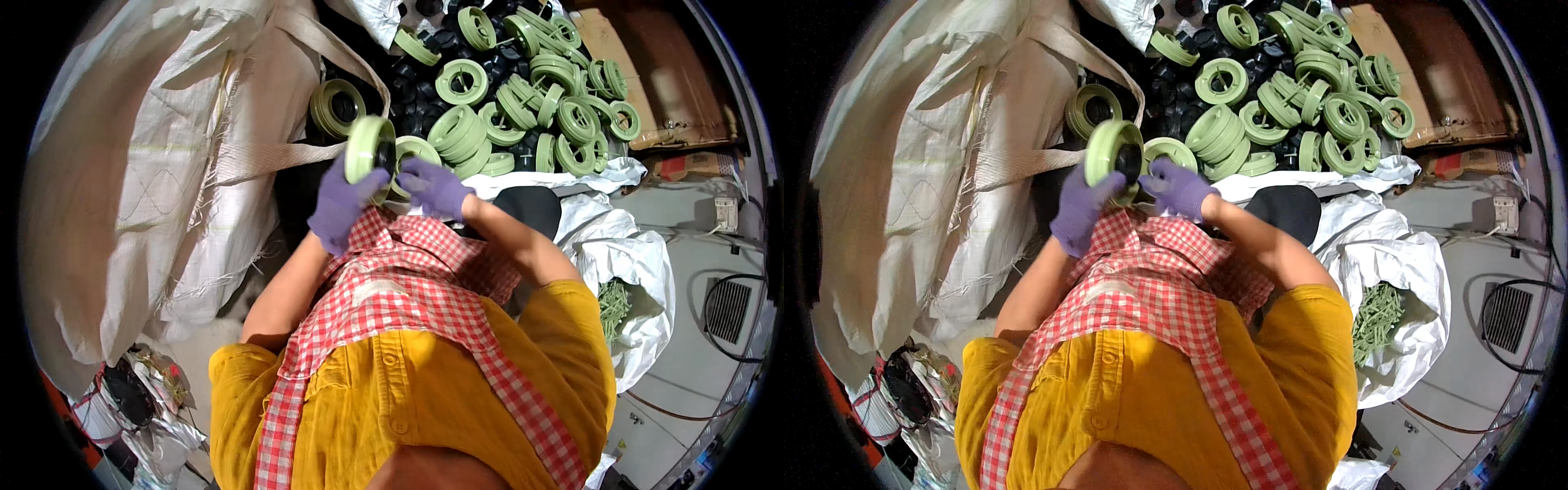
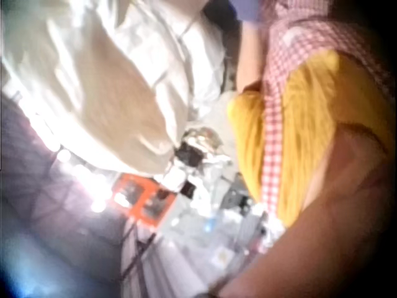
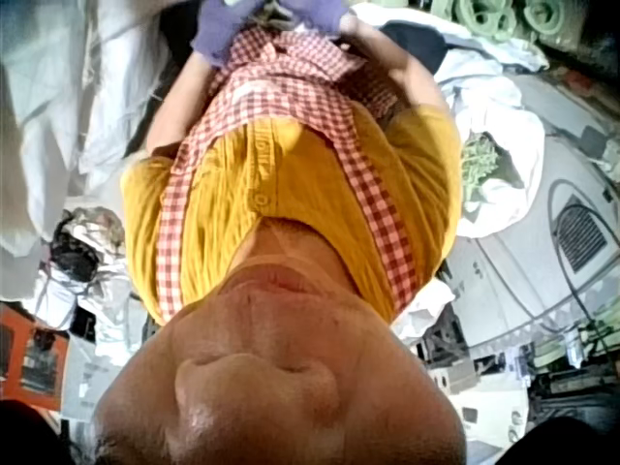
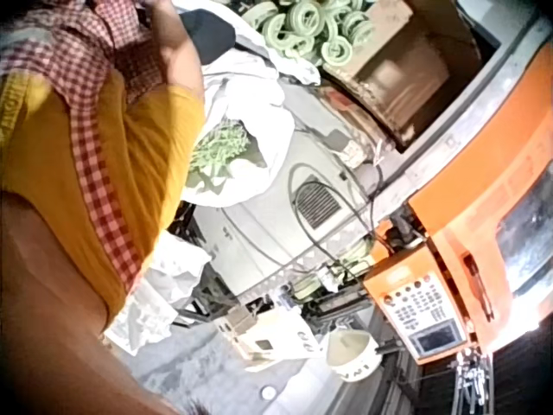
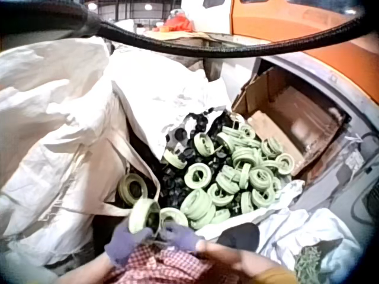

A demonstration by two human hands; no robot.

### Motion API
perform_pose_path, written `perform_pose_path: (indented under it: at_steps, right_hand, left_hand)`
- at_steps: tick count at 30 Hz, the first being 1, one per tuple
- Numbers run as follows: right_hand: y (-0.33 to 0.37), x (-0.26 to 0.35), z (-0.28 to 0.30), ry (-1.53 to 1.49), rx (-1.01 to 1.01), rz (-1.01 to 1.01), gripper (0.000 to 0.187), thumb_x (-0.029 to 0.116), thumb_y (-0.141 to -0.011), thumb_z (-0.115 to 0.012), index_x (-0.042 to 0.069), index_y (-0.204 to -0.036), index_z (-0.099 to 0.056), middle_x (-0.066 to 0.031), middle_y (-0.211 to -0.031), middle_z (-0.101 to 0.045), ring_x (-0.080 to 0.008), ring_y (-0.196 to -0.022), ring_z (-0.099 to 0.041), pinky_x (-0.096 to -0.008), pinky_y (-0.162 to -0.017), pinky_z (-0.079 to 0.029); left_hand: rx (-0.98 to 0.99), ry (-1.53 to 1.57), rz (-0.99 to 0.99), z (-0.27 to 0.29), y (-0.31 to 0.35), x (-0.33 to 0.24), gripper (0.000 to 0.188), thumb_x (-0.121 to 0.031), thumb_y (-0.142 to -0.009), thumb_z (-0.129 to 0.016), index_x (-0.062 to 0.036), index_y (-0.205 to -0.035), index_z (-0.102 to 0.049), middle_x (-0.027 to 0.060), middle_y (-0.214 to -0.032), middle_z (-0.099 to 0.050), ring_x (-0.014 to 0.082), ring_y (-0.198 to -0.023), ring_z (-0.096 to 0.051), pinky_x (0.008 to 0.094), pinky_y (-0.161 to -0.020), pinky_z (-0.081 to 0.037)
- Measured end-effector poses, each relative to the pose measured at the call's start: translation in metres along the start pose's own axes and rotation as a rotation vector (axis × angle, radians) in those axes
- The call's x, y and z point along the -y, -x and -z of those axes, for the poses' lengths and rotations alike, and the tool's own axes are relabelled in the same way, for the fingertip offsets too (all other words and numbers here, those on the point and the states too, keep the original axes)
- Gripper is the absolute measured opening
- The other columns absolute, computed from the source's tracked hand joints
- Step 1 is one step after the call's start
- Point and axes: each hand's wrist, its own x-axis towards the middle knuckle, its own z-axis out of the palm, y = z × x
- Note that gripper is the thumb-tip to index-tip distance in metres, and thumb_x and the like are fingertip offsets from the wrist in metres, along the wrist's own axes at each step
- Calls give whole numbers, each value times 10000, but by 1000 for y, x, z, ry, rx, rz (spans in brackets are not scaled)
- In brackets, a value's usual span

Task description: The person sits on the floor and assembles green plastic rings with black plastic caps. They pick up a green ring, insert a black cap into the center, and place the assembled unit into a white sack. The process is repeated continuously with parts from a large pile.

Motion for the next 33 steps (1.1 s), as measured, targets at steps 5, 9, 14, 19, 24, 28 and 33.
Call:
perform_pose_path:
  at_steps: [5, 9, 14, 19, 24, 28, 33]
  right_hand:
    - [-77, -75, 82, 1330, -513, 363, 570, 322, -756, -650, 145, -1270, -476, -60, -1305, -496, -270, -1215, -448, -429, -1093, -225]
    - [-92, -37, 100, 1617, -91, 38, 533, 505, -738, -611, 148, -1134, -603, -49, -1049, -651, -243, -1117, -518, -400, -1085, -213]
    - [-60, -27, 125, 93, -781, 64, 479, 457, -784, -610, 52, -1039, -614, -142, -865, -657, -264, -869, -634, -402, -818, -465]
    - [-86, -13, 67, -953, -266, 112, 532, 524, -913, -422, 51, -1075, -603, -124, -982, -650, -250, -952, -595, -348, -873, -456]
    - [-200, -84, 61, 520, -447, -369, 616, 509, -781, -574, 49, -1191, -568, -193, -1223, -552, -286, -1150, -528, -367, -987, -395]
    - [-208, -80, 57, 309, -538, -365, 573, 377, -722, -635, 89, -1209, -548, -178, -1187, -581, -331, -1119, -542, -382, -960, -418]
    - [-150, -84, 73, 122, -907, 133, 423, 286, -762, -645, 30, -1082, -540, -201, -1054, -617, -357, -964, -597, -411, -836, -467]
  left_hand:
    - [-280, -119, -146, 28, -91, -10, 549, -260, -790, -654, 15, -1237, -493, 138, -1139, -589, 243, -1027, -574, 342, -901, -445]
    - [-612, -645, -179, 58, -136, 44, 589, -309, -759, -666, 15, -1222, -498, 175, -1159, -579, 332, -1043, -562, 370, -930, -423]
    - [-200, -258, 0, 12, -80, -15, 580, -312, -790, -640, -17, -1250, -445, 85, -1151, -554, 168, -1037, -517, 315, -902, -385]
    - [174, 627, 275, -23, -63, -8, 375, -273, -861, -543, 10, -1105, -570, 88, -993, -621, 192, -916, -602, 318, -843, -474]
    - [87, 466, 266, 6, -45, -1, 271, -171, -809, -609, 21, -1001, -618, 91, -959, -644, 167, -895, -619, 290, -791, -502]
    - [29, 283, 167, 9, -21, 5, 260, -170, -816, -618, 4, -1010, -623, 64, -910, -646, 135, -838, -609, 275, -764, -488]
    - [-52, 205, 137, 3, -16, 6, 310, -137, -837, -611, -5, -1111, -552, 52, -958, -606, 122, -854, -586, 258, -759, -487]
